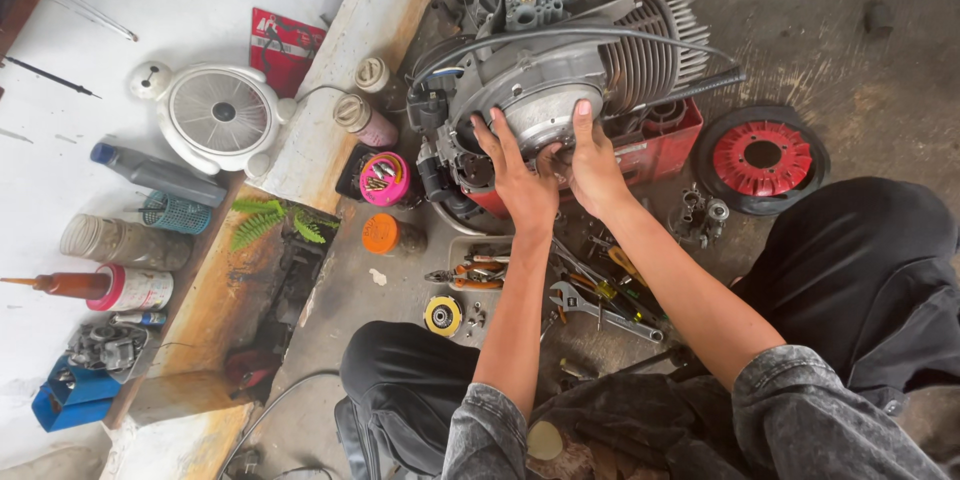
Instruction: The person is working on a small engine, using a socket wrench to tighten a bolt on the engine casing. They adjust the tool and reposition their hands to apply torque, then continue tightening the bolt.
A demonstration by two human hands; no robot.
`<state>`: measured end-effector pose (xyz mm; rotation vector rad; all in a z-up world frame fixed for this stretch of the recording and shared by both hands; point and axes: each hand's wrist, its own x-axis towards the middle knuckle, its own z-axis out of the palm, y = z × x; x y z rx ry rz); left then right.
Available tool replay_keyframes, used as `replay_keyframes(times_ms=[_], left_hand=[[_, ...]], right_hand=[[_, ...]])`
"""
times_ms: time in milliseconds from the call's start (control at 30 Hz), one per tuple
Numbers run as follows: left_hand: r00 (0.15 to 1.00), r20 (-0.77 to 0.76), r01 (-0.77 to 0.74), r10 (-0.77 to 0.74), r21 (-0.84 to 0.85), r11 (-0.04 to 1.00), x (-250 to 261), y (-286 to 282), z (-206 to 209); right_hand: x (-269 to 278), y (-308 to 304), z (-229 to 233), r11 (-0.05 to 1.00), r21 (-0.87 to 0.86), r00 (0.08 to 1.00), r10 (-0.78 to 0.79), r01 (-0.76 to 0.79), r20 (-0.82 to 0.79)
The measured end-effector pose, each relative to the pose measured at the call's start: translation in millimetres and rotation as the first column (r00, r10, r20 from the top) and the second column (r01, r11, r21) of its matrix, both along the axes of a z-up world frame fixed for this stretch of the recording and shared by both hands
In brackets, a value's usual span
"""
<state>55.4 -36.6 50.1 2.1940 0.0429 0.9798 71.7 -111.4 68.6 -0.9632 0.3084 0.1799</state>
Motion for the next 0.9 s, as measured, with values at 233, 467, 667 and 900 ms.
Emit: replay_keyframes(times_ms=[233,467,667,900], left_hand=[[0.999,-0.043,-0.016,0.017,0.006,1.0,0.1,3.6,-5.8],[0.993,-0.094,0.078,-0.068,0.104,0.992,-6.1,16.1,-5.0],[0.939,-0.2,0.313,-0.281,0.147,0.939,-23.1,55.1,-4.4],[0.813,-0.357,0.529,-0.459,0.128,0.839,-83.3,99.6,24.4]], right_hand=[[2.3,-4.4,0.7,0.988,-0.153,0.998,0.032,-0.024,0.05],[-2.8,-21.5,20.5,0.922,-0.348,0.985,0.174,-0.169,-0.018],[-4.0,-59.0,31.2,0.609,-0.686,0.871,0.485,-0.399,-0.076],[-20.2,-79.3,18.6,0.419,-0.756,0.747,0.651,-0.502,-0.135]])
